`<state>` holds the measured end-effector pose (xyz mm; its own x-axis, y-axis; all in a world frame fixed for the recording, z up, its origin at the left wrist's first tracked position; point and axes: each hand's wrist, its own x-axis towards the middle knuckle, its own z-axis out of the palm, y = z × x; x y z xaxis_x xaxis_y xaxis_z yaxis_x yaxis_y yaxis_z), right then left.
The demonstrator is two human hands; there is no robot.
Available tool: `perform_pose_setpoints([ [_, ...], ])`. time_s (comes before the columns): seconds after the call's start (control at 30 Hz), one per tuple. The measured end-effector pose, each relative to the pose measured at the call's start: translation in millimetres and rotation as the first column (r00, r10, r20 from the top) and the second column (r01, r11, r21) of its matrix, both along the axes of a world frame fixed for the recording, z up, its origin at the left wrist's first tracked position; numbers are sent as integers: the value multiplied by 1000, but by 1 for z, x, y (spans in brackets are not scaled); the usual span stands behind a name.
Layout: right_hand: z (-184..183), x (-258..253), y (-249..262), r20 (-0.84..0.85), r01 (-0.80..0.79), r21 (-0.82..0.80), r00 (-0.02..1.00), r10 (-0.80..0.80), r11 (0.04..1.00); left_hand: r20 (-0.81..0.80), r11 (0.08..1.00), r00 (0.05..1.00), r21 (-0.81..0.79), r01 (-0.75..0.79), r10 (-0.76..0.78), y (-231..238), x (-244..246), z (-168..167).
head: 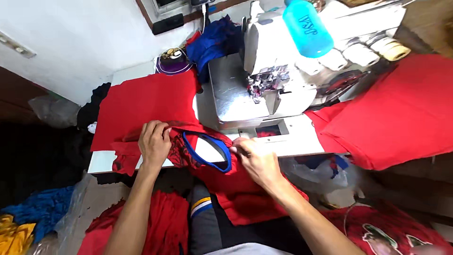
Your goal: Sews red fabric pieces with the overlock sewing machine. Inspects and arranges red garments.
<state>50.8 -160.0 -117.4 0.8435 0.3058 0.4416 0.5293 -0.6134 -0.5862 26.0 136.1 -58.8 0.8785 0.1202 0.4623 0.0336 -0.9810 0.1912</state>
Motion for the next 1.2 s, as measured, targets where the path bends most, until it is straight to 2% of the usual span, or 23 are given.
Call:
perform_pose_setpoints([
  [0.07,17,-6,-10,-105,5,112,994,7,994,10,998,1000,-55,16,-15,-18,-15,4],
  [0.17,40,-14,-23,-117,21,238,993,7,971,58,976,987,-152,156,-149,-47,-26,-12],
  [0.27,50,-23,-24,-95,13,261,995,12,965,-13,985,994,-137,109,-111,-50,-15,-26],
  [0.37,52,-29,-28,-50,-2,246,999,15,969,-98,988,993,-150,46,-61,-40,-5,-21],
  [0.43,51,-32,-32,-41,-5,261,999,16,965,-145,954,975,-273,125,-169,-26,-7,-16],
  [0.5,48,-32,-36,-30,11,254,1000,-4,967,-152,877,931,-413,247,-333,-11,-11,-13],
  [0.57,44,-33,-40,-12,30,234,1000,-28,972,-120,822,905,-478,308,-409,-2,-13,-13],
  [0.63,40,-36,-44,-2,28,210,1000,-28,977,-94,833,934,-489,259,-345,-4,-15,-14],
  [0.7,36,-37,-47,-6,13,198,1000,-12,980,-84,883,964,-428,193,-252,-9,-14,-17],
  [0.83,38,-40,-50,7,-13,200,1000,12,980,-57,938,975,-290,188,-213,-5,-9,-27],
  [0.93,39,-42,-54,18,0,192,1000,-4,981,-12,952,981,-246,184,-192,1,-10,-23],
  [1.0,40,-41,-57,25,13,170,1000,-18,985,-35,949,993,-300,99,-115,4,-13,-10],
  [1.1,36,-38,-50,30,39,123,999,-43,992,-101,898,995,-436,-62,20,1,-17,8],
  [1.2,21,-35,-20,11,-6,42,1000,6,999,-25,828,997,-555,-78,77,-4,-19,21],
])
